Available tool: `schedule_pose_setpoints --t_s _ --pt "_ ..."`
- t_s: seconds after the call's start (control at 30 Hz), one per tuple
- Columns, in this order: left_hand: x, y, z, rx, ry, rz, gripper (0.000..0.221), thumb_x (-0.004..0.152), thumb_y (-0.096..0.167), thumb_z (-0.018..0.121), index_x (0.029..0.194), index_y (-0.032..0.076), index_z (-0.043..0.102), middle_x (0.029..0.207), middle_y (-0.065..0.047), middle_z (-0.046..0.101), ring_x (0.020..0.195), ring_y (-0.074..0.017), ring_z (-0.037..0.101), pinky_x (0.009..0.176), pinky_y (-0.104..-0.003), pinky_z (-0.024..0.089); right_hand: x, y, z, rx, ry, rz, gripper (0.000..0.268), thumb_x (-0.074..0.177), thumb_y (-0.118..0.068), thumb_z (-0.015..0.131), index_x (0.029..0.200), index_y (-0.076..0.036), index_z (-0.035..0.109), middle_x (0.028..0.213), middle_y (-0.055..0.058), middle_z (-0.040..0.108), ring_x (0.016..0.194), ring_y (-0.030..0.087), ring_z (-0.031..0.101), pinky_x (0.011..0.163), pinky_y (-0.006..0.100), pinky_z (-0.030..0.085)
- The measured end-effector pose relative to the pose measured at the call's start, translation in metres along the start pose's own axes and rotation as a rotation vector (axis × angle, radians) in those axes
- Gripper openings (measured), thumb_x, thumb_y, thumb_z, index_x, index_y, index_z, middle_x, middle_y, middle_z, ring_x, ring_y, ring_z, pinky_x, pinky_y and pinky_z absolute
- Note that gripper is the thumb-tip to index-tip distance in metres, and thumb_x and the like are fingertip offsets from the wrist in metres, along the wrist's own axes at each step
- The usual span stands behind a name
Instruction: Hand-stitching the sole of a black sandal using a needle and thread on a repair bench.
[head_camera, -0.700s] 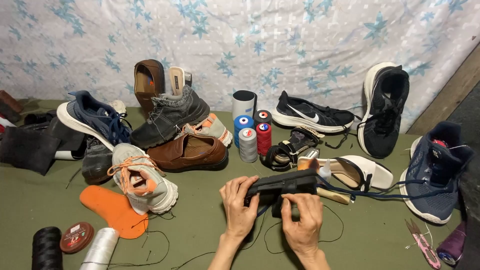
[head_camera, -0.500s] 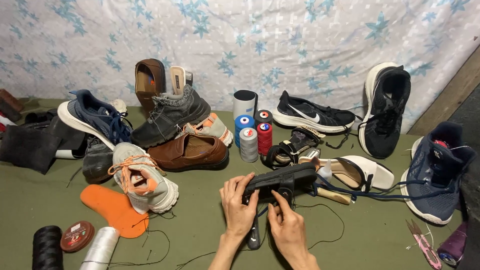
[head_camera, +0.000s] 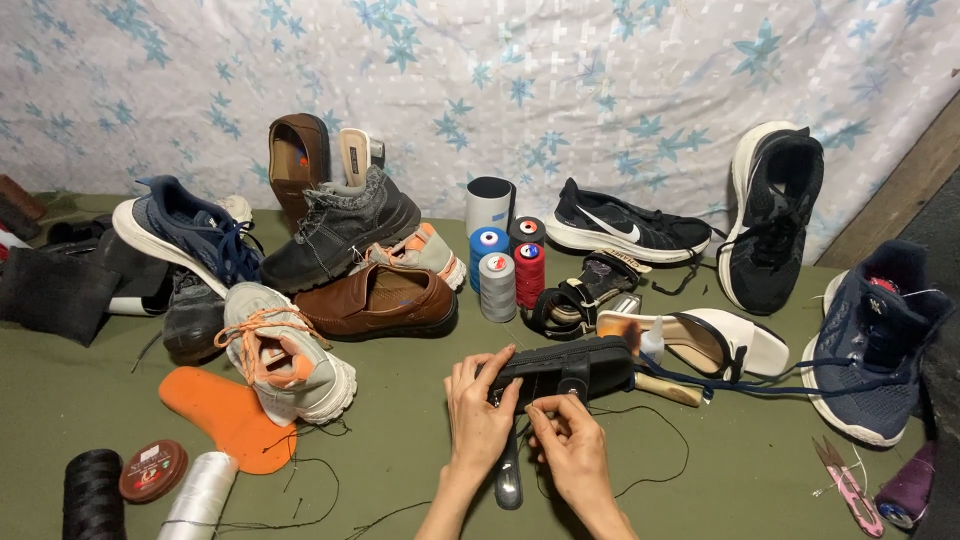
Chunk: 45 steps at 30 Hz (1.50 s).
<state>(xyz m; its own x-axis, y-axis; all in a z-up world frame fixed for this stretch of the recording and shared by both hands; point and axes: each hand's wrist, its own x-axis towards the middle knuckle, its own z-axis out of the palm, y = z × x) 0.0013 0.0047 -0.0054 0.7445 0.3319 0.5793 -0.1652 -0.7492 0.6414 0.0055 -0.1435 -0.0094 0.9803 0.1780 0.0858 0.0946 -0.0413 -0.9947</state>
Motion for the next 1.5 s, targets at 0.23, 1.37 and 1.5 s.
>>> schedule_pose_setpoints --t_s 0.23,1.37,1.5 --pt "0.006 0.002 0.002 0.019 0.002 0.023 0.038 0.094 0.038 0.069 0.131 0.027 0.071 0.105 -0.005 0.062 0.101 -0.0227 0.056 0.086 -0.039 0.04 0.0 0.0 0.002 0.124 -0.083 0.036 0.012 0.099 -0.013 0.064 0.095 -0.001 0.066 0.06 0.011 0.068 0.041 0.016 0.062 0.041 0.026 0.052" --pt "0.054 -0.022 0.026 0.201 -0.253 -0.315 0.056 0.081 0.068 0.066 0.125 0.034 0.071 0.114 -0.008 0.067 0.117 -0.0301 0.057 0.093 -0.046 0.04 -0.001 0.004 -0.003 -0.263 -0.348 -0.11 0.018 0.099 -0.017 0.062 0.108 -0.008 0.075 0.061 0.001 0.062 0.051 0.01 0.05 0.051 0.028 0.041" --pt "0.043 -0.016 0.025 0.247 -0.19 -0.246 0.049 0.079 0.063 0.07 0.121 0.037 0.07 0.109 -0.005 0.066 0.111 -0.0288 0.058 0.089 -0.044 0.039 -0.004 -0.028 -0.012 -0.328 -0.482 0.045 0.019 0.103 -0.022 0.06 0.107 -0.009 0.074 0.065 0.002 0.065 0.055 0.011 0.052 0.057 0.029 0.041"
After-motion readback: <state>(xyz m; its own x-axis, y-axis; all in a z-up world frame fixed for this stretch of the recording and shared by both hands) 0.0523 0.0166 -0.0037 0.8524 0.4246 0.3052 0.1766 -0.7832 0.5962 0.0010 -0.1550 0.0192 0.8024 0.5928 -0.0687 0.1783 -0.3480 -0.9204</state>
